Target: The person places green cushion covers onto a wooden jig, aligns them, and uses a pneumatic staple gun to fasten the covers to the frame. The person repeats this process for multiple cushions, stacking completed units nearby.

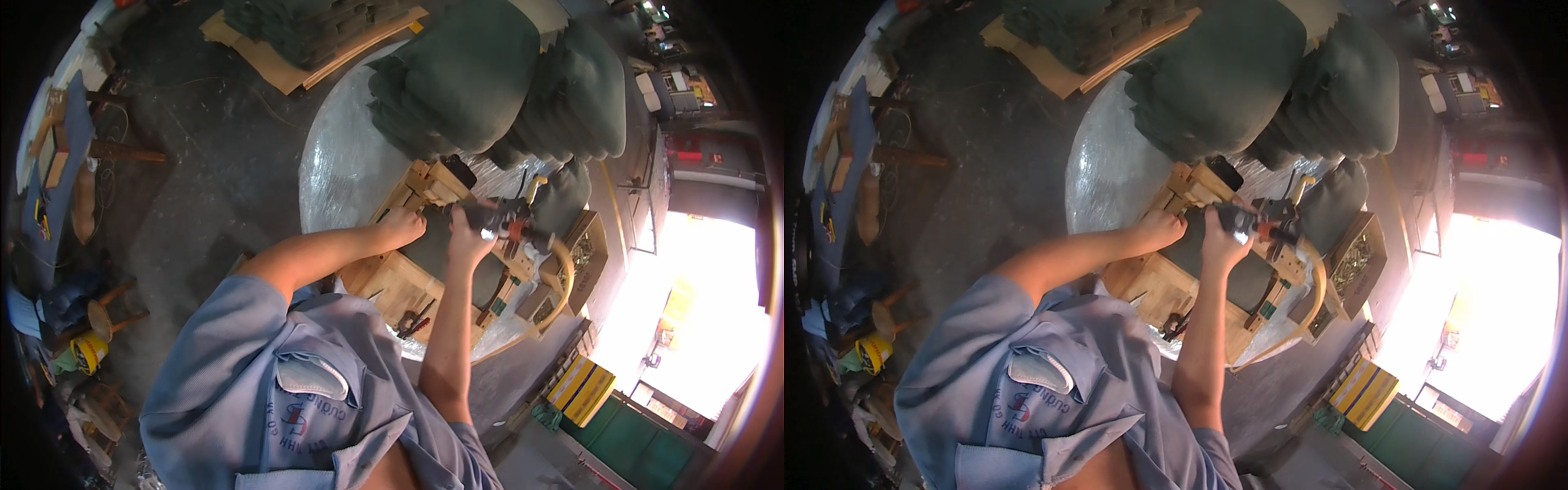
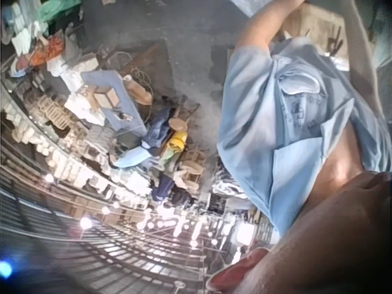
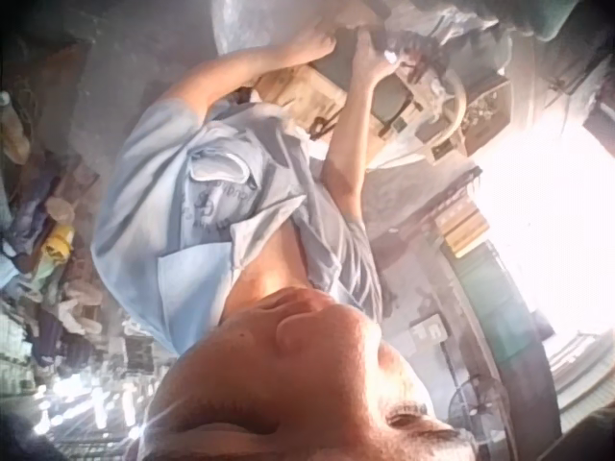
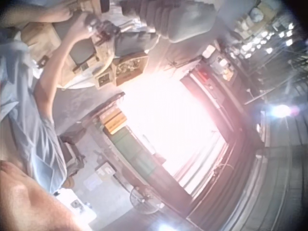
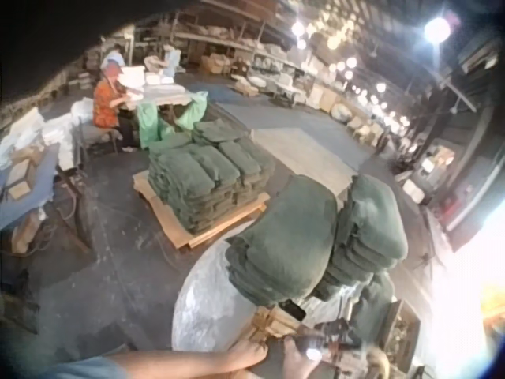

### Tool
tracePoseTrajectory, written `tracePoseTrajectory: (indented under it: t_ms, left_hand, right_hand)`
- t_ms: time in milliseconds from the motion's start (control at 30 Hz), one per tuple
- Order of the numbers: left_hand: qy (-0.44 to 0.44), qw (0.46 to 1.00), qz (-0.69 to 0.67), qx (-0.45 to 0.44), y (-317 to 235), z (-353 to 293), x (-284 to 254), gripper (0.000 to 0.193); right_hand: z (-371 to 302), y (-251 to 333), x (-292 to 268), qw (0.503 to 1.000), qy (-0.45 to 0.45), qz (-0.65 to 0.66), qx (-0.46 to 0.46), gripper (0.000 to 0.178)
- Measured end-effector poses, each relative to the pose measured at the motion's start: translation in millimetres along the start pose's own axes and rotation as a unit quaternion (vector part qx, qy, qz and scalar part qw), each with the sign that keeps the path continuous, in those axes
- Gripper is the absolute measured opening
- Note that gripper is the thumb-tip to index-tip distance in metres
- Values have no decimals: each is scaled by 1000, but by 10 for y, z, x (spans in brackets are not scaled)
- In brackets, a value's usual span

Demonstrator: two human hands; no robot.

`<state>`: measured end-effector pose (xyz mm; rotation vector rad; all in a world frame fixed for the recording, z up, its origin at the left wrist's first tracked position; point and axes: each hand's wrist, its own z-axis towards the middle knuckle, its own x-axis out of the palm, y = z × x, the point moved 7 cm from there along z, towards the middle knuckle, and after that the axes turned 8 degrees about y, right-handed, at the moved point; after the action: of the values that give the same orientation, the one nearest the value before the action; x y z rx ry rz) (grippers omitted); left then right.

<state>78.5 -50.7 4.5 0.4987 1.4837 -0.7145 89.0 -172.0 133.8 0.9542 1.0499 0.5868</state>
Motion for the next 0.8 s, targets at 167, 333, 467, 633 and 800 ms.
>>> tracePoseTrajectory:
  t_ms: [167,333,467,633,800]
  left_hand:
    - [30,999,-21,-5,68,-5,3,24]
    - [103,975,-194,-42,159,-193,-129,39]
    - [-55,777,-583,-231,488,-560,-53,39]
    - [-125,190,-930,-288,522,-985,151,63]
    - [-93,171,-958,-211,441,-896,-138,76]
  right_hand:
    - [161,234,191,996,53,-22,69,45]
    - [42,217,36,999,45,-23,-17,51]
    - [-283,84,-74,993,46,80,74,52]
    - [-845,443,-324,973,-4,213,91,62]
    - [-1192,819,-612,967,-13,240,81,68]
